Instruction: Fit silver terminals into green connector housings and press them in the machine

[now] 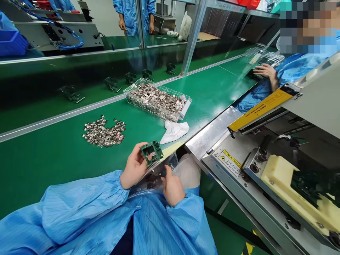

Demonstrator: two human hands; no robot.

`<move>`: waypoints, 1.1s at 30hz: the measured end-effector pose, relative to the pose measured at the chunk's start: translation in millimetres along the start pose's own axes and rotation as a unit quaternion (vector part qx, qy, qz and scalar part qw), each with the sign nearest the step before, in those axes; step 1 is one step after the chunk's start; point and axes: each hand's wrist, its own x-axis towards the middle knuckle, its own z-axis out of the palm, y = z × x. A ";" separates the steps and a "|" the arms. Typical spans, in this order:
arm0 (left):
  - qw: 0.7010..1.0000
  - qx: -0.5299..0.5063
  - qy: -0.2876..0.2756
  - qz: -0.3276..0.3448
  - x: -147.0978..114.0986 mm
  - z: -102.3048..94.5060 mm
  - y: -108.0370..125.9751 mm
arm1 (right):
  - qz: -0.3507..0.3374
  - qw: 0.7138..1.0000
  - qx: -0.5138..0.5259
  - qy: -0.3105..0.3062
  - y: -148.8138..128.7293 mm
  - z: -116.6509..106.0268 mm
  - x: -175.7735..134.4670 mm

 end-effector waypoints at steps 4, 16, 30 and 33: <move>1.000 -0.002 0.010 0.013 -3.1 -1.8 5.7 | 0.045 0.976 0.202 0.067 -10.8 -19.7 -9.8; 0.999 0.004 -0.033 0.004 -18.5 -5.1 10.7 | -0.090 0.927 0.205 0.300 -62.3 -26.5 12.7; 0.998 0.053 -0.041 0.012 -24.8 -5.9 13.2 | -0.048 0.912 0.249 0.324 -75.4 -1.8 30.7; 0.998 0.053 -0.042 0.010 -26.3 -6.1 9.4 | -0.028 0.892 0.346 0.291 -74.2 1.6 34.8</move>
